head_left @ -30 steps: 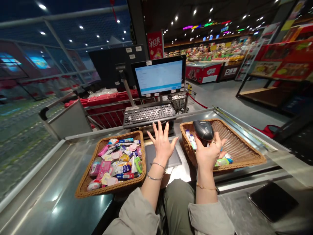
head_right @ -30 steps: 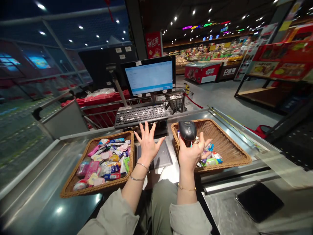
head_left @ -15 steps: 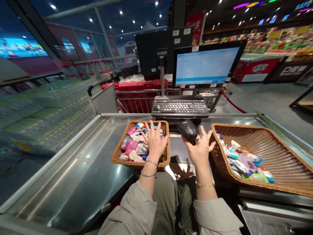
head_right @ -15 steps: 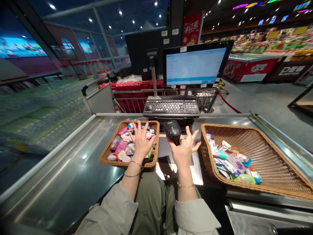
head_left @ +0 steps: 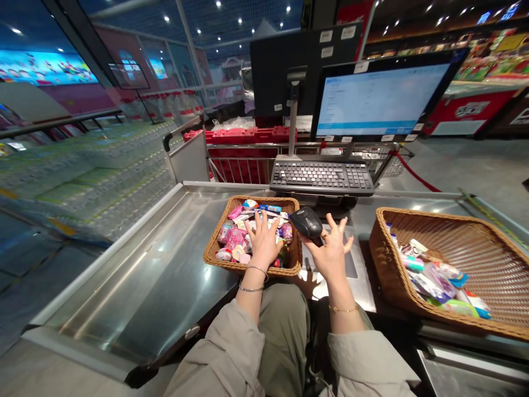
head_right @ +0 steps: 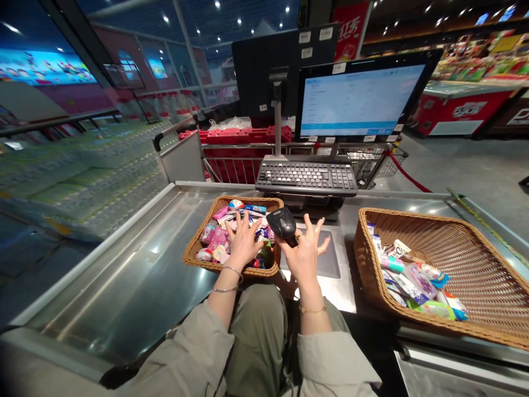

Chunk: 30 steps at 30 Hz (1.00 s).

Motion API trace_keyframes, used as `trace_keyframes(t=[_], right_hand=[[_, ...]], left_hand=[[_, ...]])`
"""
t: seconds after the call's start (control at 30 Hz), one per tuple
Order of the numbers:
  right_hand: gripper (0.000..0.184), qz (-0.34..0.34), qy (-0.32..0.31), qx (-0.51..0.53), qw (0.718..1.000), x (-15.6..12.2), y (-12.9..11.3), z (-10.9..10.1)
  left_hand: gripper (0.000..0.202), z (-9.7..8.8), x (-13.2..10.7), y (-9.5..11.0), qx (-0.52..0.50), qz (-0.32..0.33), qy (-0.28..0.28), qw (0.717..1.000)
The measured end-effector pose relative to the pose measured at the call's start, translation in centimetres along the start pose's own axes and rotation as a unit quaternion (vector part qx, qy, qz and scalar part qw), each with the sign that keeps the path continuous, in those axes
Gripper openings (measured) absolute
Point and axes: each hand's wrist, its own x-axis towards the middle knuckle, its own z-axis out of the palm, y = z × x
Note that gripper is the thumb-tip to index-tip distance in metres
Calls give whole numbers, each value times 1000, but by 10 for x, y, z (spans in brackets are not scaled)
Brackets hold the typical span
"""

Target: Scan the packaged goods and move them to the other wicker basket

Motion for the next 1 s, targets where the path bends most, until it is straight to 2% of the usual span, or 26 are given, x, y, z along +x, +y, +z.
trace_keyframes(t=[0.17,0.37,0.6,0.87,1.0], right_hand=[[41,6,-6,7,1000,-2,2,1],[39,27,-5,7,1000,-1,10,0],[36,43,2,17,999,0,13,-1],[37,57,0,21,998,1,12,-4],[37,63,1,29,998,1,11,-5]], left_hand=[[62,4,2,-4,26,29,-38,999],[60,16,6,-5,43,48,-94,993],[57,14,7,0,55,59,-165,983],[18,12,5,-8,28,88,-124,988],[18,4,1,-10,3,86,-116,990]])
